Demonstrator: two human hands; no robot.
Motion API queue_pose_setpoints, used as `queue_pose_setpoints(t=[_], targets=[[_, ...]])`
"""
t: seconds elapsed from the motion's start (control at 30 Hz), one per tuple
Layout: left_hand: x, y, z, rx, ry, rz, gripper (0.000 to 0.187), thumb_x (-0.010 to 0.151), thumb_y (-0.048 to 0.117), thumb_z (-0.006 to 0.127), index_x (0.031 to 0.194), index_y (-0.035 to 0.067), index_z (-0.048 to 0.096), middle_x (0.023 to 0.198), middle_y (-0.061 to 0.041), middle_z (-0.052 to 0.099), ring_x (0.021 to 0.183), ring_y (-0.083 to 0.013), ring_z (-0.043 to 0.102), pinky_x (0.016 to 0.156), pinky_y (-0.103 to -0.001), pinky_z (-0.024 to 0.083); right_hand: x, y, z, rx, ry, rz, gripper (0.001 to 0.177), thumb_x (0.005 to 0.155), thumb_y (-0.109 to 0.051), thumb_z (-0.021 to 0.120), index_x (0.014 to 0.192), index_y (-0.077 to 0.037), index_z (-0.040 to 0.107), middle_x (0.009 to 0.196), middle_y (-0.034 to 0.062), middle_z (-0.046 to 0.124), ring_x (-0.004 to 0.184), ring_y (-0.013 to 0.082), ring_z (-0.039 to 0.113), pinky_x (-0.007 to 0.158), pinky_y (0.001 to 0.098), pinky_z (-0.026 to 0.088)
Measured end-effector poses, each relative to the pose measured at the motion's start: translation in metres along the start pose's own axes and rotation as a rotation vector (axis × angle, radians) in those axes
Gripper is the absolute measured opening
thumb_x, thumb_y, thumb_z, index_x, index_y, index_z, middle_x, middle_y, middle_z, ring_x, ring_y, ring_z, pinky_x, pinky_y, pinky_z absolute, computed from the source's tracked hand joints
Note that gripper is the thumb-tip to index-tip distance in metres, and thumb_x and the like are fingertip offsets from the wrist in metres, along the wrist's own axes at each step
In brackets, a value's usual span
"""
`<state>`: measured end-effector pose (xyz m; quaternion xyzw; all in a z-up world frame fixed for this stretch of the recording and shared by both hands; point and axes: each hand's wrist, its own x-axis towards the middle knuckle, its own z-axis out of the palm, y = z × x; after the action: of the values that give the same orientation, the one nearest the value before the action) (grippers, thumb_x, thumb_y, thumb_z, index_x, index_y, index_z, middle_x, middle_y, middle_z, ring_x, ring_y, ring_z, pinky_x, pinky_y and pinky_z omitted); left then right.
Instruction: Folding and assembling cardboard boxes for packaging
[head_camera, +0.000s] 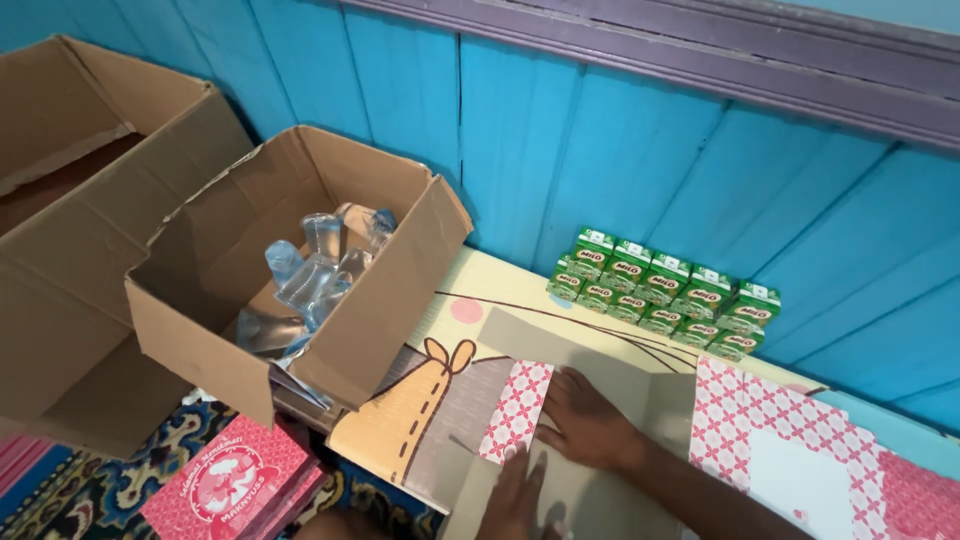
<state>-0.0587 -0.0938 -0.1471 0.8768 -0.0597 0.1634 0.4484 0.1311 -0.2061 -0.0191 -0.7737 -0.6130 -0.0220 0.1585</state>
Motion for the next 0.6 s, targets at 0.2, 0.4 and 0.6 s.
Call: queue_pose_setpoints(t=[0.2,0.4,0.6], targets=[[-0.016,0.025,-0.048,-0.142,0.231,0.075,0.056,0.087,0.023,0.07,0.139,0.004,0.061,0.149,-0.031,0.048,0.142,-0.046,0.047,0.113,-0.053,0.042,-0.001,0.011,-0.002,-0.047,-0.152,-0.096,0.071,0.1,-0.045,0.059,0.15,0.003,0.044,0.16,0.0198,0.042,0.147,0.034,0.037,0.118,0.0521,0.024],[-0.03,0.06,-0.117,-0.057,0.349,-0.088,0.066,0.07,0.009,0.066,0.136,0.01,0.068,0.147,-0.017,0.061,0.136,-0.0354,0.056,0.115,-0.047,0.04,-0.004,0.017,-0.003,-0.136,-0.156,-0.175,0.076,0.101,-0.056,0.055,0.155,-0.004,0.041,0.161,0.0155,0.043,0.15,0.034,0.035,0.118,0.0535,0.025],[-0.112,-0.074,-0.025,-0.153,0.593,-0.274,0.062,0.074,0.008,0.072,0.134,0.003,0.061,0.125,-0.017,0.073,0.113,-0.0289,0.073,0.104,-0.036,0.054,-0.027,-0.004,-0.045,-0.289,-0.146,0.127,0.078,0.086,-0.042,0.073,0.151,-0.007,0.048,0.162,0.0152,0.04,0.149,0.0311,0.036,0.116,0.0517,0.027]])
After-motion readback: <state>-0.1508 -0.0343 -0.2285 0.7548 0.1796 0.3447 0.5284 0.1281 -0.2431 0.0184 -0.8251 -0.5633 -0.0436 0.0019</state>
